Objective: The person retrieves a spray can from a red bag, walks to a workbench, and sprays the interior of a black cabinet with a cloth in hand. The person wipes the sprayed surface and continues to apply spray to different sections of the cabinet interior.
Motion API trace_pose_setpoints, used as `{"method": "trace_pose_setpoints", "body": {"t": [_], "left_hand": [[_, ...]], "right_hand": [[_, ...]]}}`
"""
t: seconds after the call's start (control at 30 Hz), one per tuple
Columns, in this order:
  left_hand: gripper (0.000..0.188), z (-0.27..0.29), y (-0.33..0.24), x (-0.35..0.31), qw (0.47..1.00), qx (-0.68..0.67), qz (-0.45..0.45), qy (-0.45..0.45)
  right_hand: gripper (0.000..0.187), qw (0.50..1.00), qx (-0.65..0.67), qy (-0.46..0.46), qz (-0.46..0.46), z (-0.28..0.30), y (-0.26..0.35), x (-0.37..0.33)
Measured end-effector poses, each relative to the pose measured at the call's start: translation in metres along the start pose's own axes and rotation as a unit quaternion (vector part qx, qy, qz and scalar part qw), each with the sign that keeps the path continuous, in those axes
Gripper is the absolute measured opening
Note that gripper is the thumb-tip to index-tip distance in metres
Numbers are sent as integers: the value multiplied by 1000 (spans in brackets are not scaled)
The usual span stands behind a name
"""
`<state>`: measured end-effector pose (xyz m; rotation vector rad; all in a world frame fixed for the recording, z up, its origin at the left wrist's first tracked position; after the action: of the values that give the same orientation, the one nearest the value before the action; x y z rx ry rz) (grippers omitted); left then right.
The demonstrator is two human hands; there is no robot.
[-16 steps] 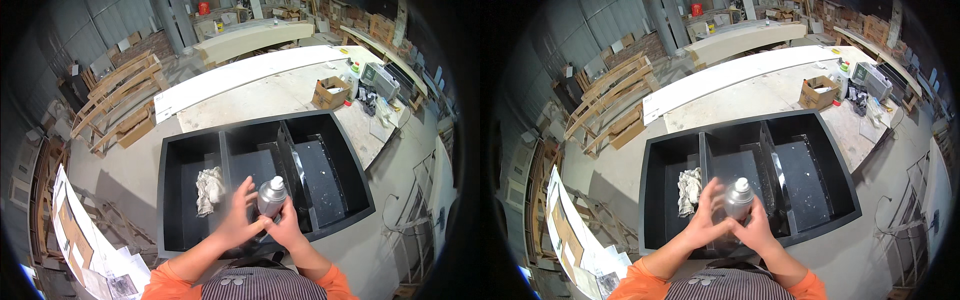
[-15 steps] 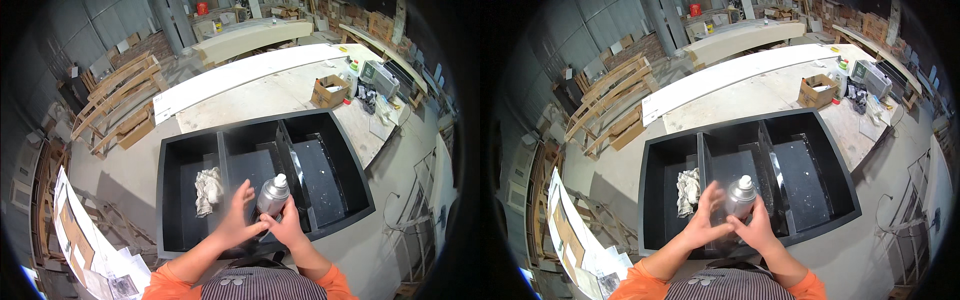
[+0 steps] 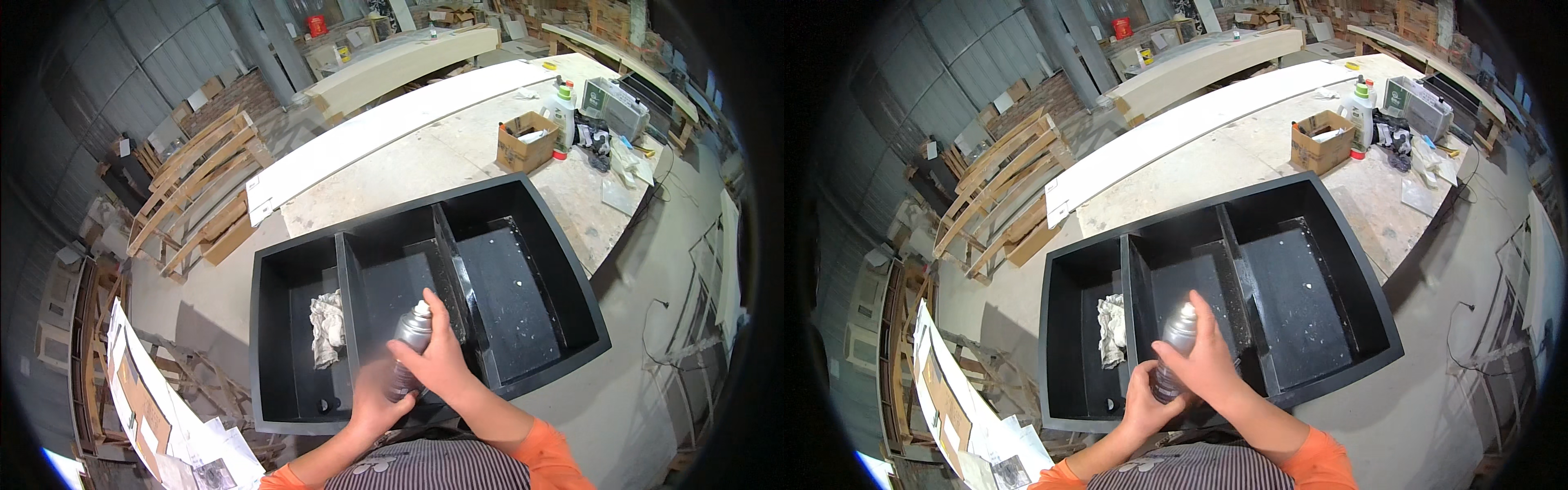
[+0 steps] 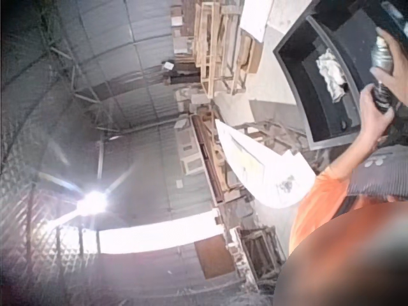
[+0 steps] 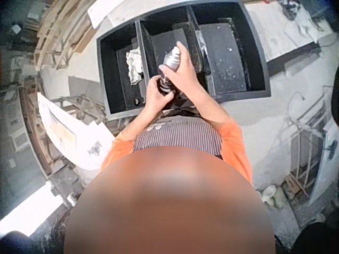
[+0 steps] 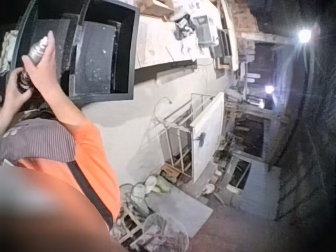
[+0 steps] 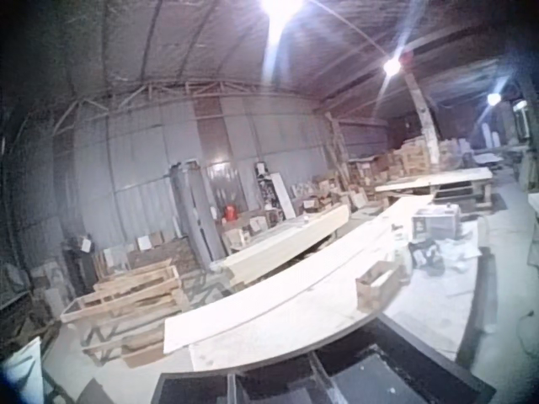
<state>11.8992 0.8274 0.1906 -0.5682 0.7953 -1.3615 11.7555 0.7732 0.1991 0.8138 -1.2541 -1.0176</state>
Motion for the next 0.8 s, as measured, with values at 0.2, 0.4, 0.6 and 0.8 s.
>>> {"method": "trace_pose_setpoints", "body": {"t": [0.2, 0.4, 0.6, 0.8], "left_hand": [[52, 21, 18, 0, 999, -12, -24, -43], [47, 80, 101, -39, 972, -68, 53, -221], [40, 114, 178, -124, 934, -119, 146, -304], [38, 120, 223, -172, 901, -207, 208, -321]], "right_hand": [[79, 994, -45, 17, 98, -28, 4, 43], [76, 984, -140, 106, 30, -64, -69, 116], [75, 970, -188, 155, 26, -97, -127, 156], [74, 965, -214, 148, 30, -113, -150, 175]]}}
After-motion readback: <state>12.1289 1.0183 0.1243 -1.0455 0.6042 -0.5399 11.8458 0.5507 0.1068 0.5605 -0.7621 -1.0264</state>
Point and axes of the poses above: each hand's wrist, its own x-axis towards the middle knuckle, its own z-axis out of the back of the hand, y = z × x, the point moved 9 cm from there along x, towards the middle knuckle, and after that the axes turned 14 degrees about z, right-handed, at the moved point
